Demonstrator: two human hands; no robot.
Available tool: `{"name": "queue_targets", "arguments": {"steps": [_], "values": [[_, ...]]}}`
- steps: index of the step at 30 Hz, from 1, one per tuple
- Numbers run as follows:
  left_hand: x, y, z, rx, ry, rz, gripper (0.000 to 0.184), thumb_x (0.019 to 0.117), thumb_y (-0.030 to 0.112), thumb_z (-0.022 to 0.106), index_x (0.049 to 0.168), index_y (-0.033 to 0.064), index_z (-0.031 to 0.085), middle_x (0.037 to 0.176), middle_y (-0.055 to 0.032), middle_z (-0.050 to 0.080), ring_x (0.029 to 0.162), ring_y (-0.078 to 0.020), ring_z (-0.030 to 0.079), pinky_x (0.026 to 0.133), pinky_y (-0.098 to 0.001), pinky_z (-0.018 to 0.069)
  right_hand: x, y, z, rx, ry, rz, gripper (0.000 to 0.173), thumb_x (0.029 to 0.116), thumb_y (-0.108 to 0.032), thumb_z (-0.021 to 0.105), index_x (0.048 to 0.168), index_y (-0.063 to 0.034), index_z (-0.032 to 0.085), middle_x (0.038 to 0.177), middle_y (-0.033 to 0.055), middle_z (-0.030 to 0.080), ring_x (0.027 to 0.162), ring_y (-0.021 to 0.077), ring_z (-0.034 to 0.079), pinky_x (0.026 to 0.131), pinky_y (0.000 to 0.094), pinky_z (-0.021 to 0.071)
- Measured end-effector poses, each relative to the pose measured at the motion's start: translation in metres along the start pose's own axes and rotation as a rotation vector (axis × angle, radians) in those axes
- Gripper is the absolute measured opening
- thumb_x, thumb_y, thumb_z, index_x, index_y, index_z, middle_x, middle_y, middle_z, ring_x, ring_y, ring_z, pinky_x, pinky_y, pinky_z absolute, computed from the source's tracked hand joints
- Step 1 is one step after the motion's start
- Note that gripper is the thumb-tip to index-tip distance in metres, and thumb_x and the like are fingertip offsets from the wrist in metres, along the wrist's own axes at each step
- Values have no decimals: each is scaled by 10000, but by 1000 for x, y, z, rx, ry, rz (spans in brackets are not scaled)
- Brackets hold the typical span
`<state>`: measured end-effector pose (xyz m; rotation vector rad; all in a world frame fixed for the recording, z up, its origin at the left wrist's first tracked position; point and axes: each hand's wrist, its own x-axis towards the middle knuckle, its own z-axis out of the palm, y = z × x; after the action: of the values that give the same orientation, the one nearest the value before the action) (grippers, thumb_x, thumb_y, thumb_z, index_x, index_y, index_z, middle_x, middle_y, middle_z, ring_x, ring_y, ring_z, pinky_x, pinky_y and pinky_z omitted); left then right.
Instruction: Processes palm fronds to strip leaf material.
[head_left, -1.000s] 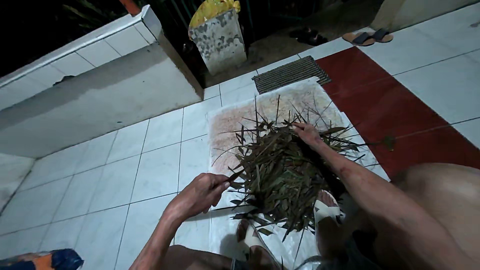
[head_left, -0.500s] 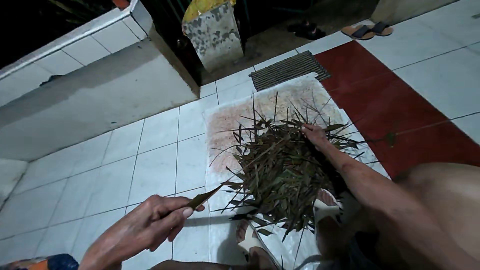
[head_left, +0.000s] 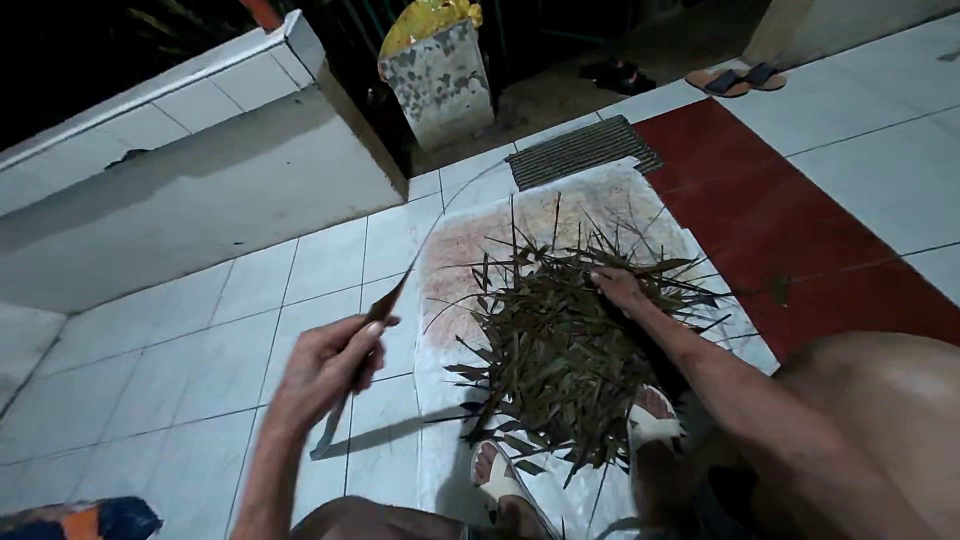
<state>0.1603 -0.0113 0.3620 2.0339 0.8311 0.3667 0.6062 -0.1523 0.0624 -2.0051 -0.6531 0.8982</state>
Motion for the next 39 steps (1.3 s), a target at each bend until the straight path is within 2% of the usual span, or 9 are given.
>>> {"name": "queue_targets", "arguments": {"steps": [5, 9, 12, 18, 21, 24, 31, 35, 39], "values": [[43, -41, 55, 167, 51, 25, 328, 1101, 259, 462, 1268, 83, 683, 807, -25, 713, 507, -106, 600, 453, -277, 526, -47, -92, 3, -44, -145, -243, 369, 1068, -357, 559, 1330, -119, 666, 1071, 170, 711, 881, 297, 675, 827, 536, 546], [66, -53, 76, 359, 81, 88, 331, 1093, 235, 470, 1260, 45, 684, 806, -68, 716, 565, -148, 645, 571, -345, 582, -84, -143, -5, -120, -299, -460, 338, 1064, -342, 569, 1309, -141, 688, 964, 93, 713, 782, 192, 654, 754, 423, 560], [76, -54, 89, 462, 82, 151, 325, 1092, 218, 463, 1244, 28, 678, 810, -112, 713, 635, -226, 681, 660, -438, 601, -119, -170, -8, -179, -301, -531, 325, 1062, -336, 570, 1306, -161, 697, 1044, 86, 731, 892, 201, 692, 840, 457, 573], [87, -49, 119, 604, 113, 356, 275, 1048, 125, 486, 1174, 7, 700, 809, -160, 708, 711, -318, 712, 691, -498, 597, -142, -164, 6, -215, -184, -534, 414, 1066, -441, 501, 1368, -215, 670, 1183, 65, 728, 1049, 208, 694, 960, 491, 544], [88, -47, 131, 683, 77, 345, 278, 1053, 122, 472, 1174, 1, 692, 859, -183, 717, 743, -342, 727, 707, -507, 606, -143, -162, 19, -185, -152, -513, 418, 1067, -457, 485, 1375, -240, 665, 1179, 64, 730, 1057, 216, 692, 958, 496, 539], [86, -47, 141, 723, 52, 364, 271, 1049, 117, 477, 1184, -4, 678, 838, -185, 708, 711, -341, 721, 677, -493, 607, -149, -167, 28, -214, -149, -500, 422, 1071, -466, 464, 1391, -265, 653, 1215, 53, 726, 1116, 226, 684, 994, 514, 524], [81, -38, 152, 766, 67, 420, 271, 1035, 85, 489, 1202, -24, 673, 818, -179, 707, 691, -331, 724, 661, -470, 612, -153, -171, 31, -315, -54, -385, 405, 1076, -462, 448, 1393, -307, 647, 1200, 61, 727, 1108, 269, 679, 956, 548, 517], [78, -27, 156, 833, 48, 359, 284, 1019, 60, 493, 1234, -37, 650, 846, -197, 709, 708, -358, 728, 661, -483, 609, -156, -172, 30, -350, -12, -362, 395, 1075, -457, 456, 1394, -322, 646, 1227, 54, 721, 1142, 272, 671, 964, 550, 512], [73, -19, 158, 866, 21, 317, 317, 1016, 53, 491, 1282, -48, 630, 896, -218, 712, 741, -372, 731, 680, -491, 608, -155, -170, 27, -342, 18, -358, 381, 1075, -441, 471, 1393, -328, 647, 1179, 74, 732, 1106, 295, 678, 937, 562, 511]]}}
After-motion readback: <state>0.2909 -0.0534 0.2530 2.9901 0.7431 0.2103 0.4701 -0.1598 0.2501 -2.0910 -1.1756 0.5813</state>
